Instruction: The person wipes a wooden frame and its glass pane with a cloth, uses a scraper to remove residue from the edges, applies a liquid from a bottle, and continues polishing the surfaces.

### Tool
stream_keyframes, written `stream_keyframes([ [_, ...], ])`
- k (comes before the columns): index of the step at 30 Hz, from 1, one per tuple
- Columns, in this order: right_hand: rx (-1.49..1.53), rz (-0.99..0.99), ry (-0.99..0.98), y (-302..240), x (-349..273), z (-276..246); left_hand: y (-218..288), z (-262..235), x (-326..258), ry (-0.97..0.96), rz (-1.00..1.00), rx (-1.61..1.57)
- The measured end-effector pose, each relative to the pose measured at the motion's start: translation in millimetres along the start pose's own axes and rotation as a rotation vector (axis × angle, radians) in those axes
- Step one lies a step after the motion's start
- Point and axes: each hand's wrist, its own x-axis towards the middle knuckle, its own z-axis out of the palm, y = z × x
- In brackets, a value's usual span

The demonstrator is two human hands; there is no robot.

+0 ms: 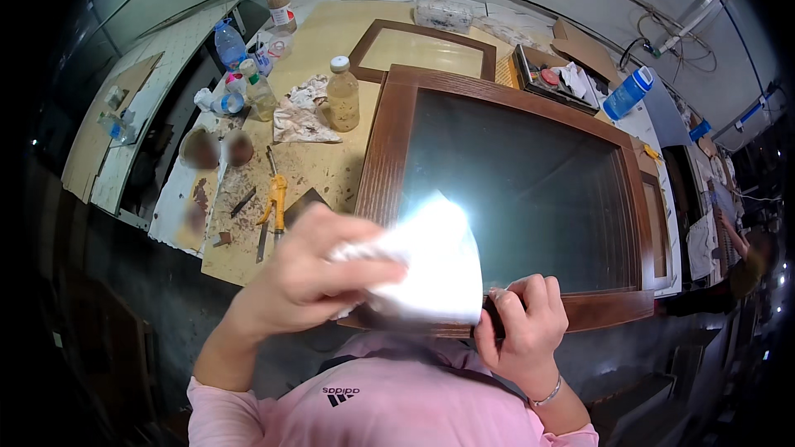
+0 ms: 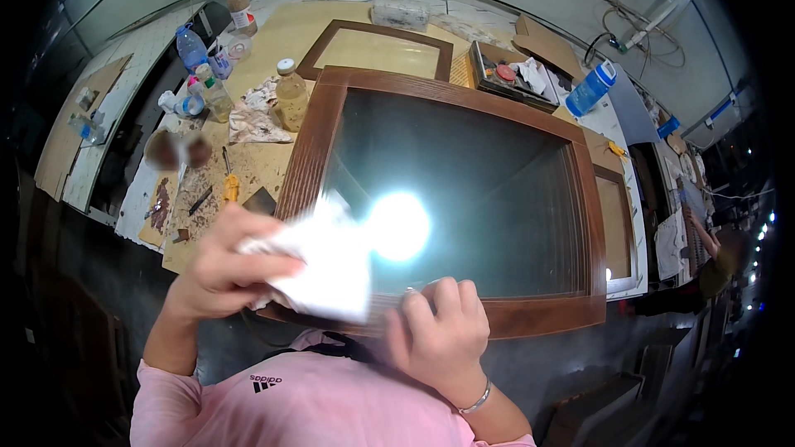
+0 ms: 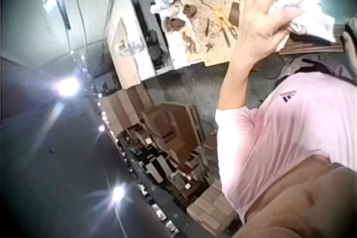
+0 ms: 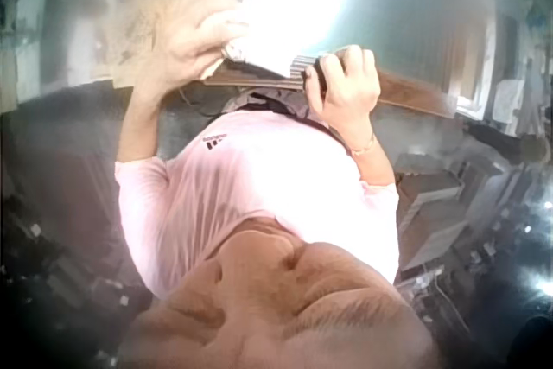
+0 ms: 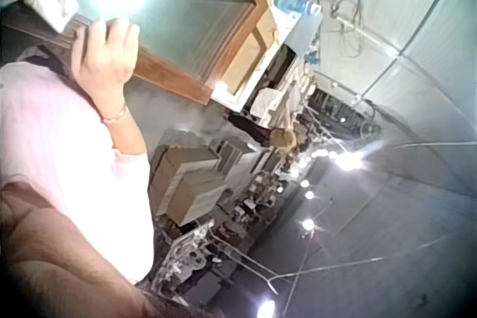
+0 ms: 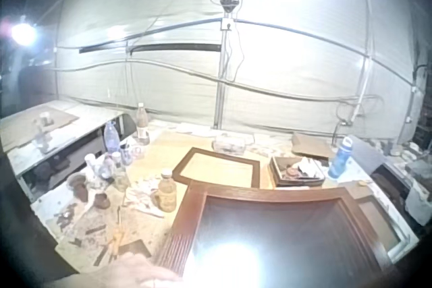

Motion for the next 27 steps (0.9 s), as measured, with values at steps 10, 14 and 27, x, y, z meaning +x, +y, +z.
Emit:
stream_keyframes([
  [10, 0.004, -0.028, -0.036, -1, 2, -3, -25, -8, 19, -0.222, 0.007, 0.134],
  [14, -0.005, -0.026, -0.033, 5, 0, -2, -96, 24, 81, -0.192, -0.126, 0.308],
  [27, -0.023, -0.083, 0.062, 5, 0, 1, -212, 0, 176, 0.356, -0.371, -0.033],
])
